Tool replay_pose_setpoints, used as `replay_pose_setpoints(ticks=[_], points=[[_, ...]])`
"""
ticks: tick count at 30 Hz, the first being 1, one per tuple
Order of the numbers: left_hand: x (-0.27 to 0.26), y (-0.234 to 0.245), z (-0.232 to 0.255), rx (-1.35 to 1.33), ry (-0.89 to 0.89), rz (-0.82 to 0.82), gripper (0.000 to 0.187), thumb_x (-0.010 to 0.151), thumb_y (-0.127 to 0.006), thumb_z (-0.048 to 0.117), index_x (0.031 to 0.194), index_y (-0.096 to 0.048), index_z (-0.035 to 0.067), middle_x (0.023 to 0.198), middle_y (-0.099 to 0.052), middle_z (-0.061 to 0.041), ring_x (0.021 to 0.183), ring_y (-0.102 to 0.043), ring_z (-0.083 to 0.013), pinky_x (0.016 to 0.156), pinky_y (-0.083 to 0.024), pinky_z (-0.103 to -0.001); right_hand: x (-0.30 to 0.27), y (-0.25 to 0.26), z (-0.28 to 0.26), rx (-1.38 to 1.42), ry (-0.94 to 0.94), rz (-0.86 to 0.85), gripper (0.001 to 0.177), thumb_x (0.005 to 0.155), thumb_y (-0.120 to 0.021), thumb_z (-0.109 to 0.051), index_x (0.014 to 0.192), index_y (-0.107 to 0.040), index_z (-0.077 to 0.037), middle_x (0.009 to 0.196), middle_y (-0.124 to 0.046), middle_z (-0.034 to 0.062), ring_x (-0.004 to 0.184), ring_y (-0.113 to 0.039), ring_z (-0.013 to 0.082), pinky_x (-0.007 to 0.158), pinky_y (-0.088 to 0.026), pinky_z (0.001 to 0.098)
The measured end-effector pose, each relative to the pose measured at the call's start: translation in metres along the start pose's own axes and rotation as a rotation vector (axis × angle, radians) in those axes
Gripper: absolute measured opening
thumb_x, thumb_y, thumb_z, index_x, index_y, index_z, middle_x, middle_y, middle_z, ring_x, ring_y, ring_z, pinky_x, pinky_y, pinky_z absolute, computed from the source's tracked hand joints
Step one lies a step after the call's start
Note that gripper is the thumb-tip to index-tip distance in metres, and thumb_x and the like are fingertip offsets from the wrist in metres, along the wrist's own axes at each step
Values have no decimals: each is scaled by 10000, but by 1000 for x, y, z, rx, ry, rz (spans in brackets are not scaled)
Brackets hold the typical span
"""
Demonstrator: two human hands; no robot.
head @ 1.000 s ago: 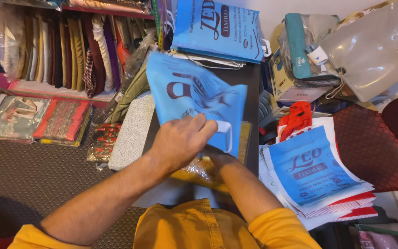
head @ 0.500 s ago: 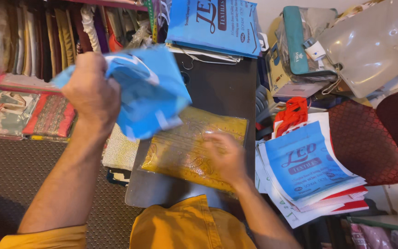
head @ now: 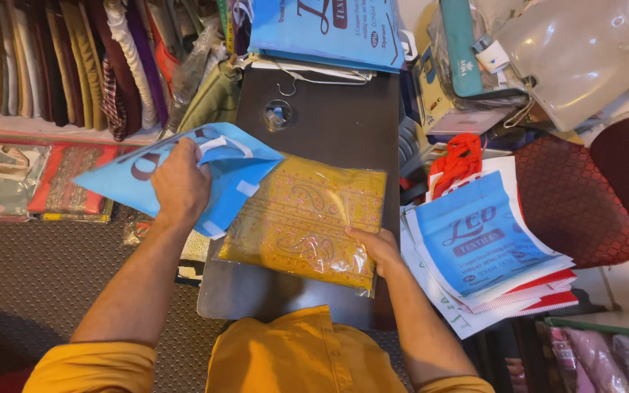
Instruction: The person unfolds and refolds a yellow patterned garment before placing it inside a plastic sleeve and then into a blue shopping bag.
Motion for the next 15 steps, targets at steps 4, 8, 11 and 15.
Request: replay_pose_setpoints(ticks=[4, 8, 11, 15], points=[[-2, -1, -11, 8, 65, -63, 207, 895, -679, 242, 976, -489, 219, 928, -700, -103, 944, -726, -410, 845, -543, -553, -9, -22, -1, 454, -137, -256, 667, 725, -910, -107, 1307, -609, 16, 1108, -711, 242, 977, -731, 423, 810, -572, 601], [-5, 2, -4, -2, 55, -69, 147, 939, -633, 289, 986, -525, 202, 941, -710, -169, 936, -726, -452, 852, -557, -561, -10, -36, -2, 523, -162, -404, 652, 785, -850, -58, 1373, -575, -6, 1158, -706, 230, 1012, -723, 432, 817, -578, 614], [-5, 3, 4, 8, 27, -46, 168, 948, -657, 300, 984, -552, 173, 925, -714, -193, 920, -730, -459, 833, -566, -572, 65, -19, 45, 570, -81, -382, 560, 787, -830, -23, 1305, -617, -13, 1086, -732, 199, 940, -753, 384, 771, -613, 574], [-5, -8, 21, -35, 13, -44, 191, 943, -703, 278, 978, -549, 170, 930, -725, -189, 929, -736, -461, 827, -574, -561, -18, 39, -14, 634, -163, -388, 502, 806, -810, -117, 1280, -657, -57, 1110, -741, 209, 935, -750, 399, 782, -599, 597]])
Point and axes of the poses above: each hand's wrist, its own x-axis towards the middle knuckle, its own y-axis out of the back of the hand, z = x × y, the point moved 9 cm from there along x, towards the middle knuckle
